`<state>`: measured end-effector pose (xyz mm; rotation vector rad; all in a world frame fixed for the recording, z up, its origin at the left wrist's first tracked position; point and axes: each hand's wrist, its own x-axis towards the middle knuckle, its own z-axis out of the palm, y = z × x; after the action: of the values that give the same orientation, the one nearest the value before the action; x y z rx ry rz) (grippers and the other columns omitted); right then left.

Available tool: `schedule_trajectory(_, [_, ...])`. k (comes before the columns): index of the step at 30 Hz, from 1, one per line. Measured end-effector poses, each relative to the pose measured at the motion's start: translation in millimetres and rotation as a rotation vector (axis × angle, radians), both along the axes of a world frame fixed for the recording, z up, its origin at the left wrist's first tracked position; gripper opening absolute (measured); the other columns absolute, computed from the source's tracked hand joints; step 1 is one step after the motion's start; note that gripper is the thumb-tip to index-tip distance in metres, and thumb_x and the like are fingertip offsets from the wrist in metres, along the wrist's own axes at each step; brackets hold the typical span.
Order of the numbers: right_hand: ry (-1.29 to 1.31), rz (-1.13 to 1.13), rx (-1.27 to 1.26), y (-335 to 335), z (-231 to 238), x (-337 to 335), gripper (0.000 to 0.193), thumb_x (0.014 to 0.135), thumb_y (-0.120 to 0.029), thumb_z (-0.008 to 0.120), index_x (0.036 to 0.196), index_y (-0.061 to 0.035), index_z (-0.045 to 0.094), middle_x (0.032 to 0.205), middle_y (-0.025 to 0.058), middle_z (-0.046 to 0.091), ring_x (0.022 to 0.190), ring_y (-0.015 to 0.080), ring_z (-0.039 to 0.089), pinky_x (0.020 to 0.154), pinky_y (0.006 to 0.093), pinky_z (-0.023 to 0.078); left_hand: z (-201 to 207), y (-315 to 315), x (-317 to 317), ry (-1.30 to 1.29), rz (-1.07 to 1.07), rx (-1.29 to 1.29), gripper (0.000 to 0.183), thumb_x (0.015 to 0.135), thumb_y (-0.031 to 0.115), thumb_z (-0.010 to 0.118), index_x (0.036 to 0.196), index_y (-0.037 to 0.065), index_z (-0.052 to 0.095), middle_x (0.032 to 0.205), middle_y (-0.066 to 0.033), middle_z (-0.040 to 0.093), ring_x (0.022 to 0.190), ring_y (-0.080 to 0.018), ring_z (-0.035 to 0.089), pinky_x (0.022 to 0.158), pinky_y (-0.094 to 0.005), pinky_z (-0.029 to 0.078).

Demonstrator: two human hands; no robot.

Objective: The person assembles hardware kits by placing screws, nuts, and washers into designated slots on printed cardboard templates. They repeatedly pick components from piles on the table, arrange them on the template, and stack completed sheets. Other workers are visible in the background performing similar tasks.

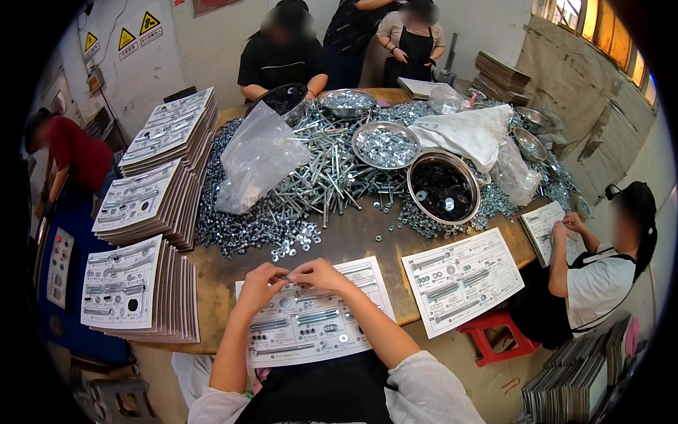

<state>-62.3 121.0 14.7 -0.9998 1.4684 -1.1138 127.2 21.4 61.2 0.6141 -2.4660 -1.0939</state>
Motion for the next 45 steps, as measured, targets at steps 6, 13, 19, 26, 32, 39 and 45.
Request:
schedule_trajectory(6, [-0.168, -0.199, -0.051, 8.4, 15.8, 30.0, 0.024, 0.09, -0.023, 0.074, 0.102, -0.002, 0.076, 0.084, 0.0018, 0.07, 0.074, 0.0076, 0.06, 0.067, 0.0229, 0.049, -2.4, 16.4, 12.8, 0.203, 0.121, -0.202, 0.025, 0.081, 0.006, 0.077, 0.105, 0.003, 0.07, 0.087, -0.0086, 0.063, 0.07, -0.0184, 0.064, 0.062, -0.0307, 0.051])
schedule_trajectory(13, [-0.121, -0.263, -0.097, 32.4, 51.9, 52.7, 0.018, 0.09, -0.017, 0.072, 0.098, -0.0017, 0.076, 0.083, 0.0017, 0.072, 0.073, 0.0065, 0.06, 0.067, 0.022, 0.048, 25.6, 35.4, 28.1, 0.412, 0.152, -0.201, 0.026, 0.079, 0.006, 0.079, 0.103, 0.004, 0.071, 0.091, -0.0064, 0.065, 0.071, -0.0164, 0.063, 0.061, -0.0276, 0.051])
schedule_trajectory(19, [-0.064, -0.147, -0.043, 34.9, 66.3, 50.3, 0.018, 0.089, -0.016, 0.074, 0.095, 0.0005, 0.077, 0.081, 0.0032, 0.073, 0.072, 0.0077, 0.06, 0.065, 0.0231, 0.048, 24.7, 35.5, 41.8, 0.395, 0.094, -0.243, 0.027, 0.078, 0.005, 0.079, 0.104, 0.005, 0.072, 0.091, -0.0057, 0.066, 0.071, -0.0163, 0.065, 0.061, -0.0278, 0.052])
schedule_trajectory(26, [-0.039, 0.079, 0.036, 28.8, 62.0, 41.1, 0.019, 0.089, -0.02, 0.074, 0.091, -0.0008, 0.077, 0.077, 0.0025, 0.071, 0.067, 0.0065, 0.057, 0.061, 0.0225, 0.046, 20.8, 32.5, 57.6, 0.319, 0.009, -0.324, 0.027, 0.078, 0.005, 0.078, 0.104, 0.006, 0.072, 0.092, -0.0059, 0.067, 0.075, -0.0192, 0.067, 0.063, -0.0287, 0.053])
schedule_trajectory(32, [-0.009, 0.338, 0.148, 15.0, 77.6, 32.0, 0.018, 0.088, -0.018, 0.073, 0.086, 0.0001, 0.075, 0.075, 0.0033, 0.07, 0.066, 0.0073, 0.056, 0.062, 0.0241, 0.045, 24.3, 36.6, 66.8, 0.276, -0.082, -0.191, 0.026, 0.08, 0.01, 0.077, 0.105, 0.007, 0.071, 0.092, -0.0052, 0.066, 0.075, -0.0213, 0.066, 0.066, -0.0312, 0.054])
schedule_trajectory(39, [-0.059, 0.253, 0.202, 14.8, 59.8, 48.2, 0.028, 0.095, -0.027, 0.064, 0.088, -0.0016, 0.074, 0.082, 0.0025, 0.071, 0.069, 0.0065, 0.056, 0.064, 0.0233, 0.046, 3.0, 38.5, 82.9, 0.228, -0.004, 0.085, 0.024, 0.076, 0.01, 0.08, 0.1, 0.007, 0.073, 0.09, -0.0035, 0.067, 0.078, -0.019, 0.066, 0.068, -0.0294, 0.053])
schedule_trajectory(45, [-0.143, -0.059, 0.101, 27.6, 32.9, 38.0, 0.036, 0.102, -0.036, 0.055, 0.097, -0.0038, 0.071, 0.088, -0.0004, 0.067, 0.075, 0.0048, 0.057, 0.067, 0.0213, 0.046, -48.2, 57.6, 109.1, -0.087, 0.023, -0.365, 0.02, 0.076, 0.022, 0.079, 0.094, 0.015, 0.072, 0.089, -0.0009, 0.06, 0.084, -0.0214, 0.06, 0.077, -0.0357, 0.045])
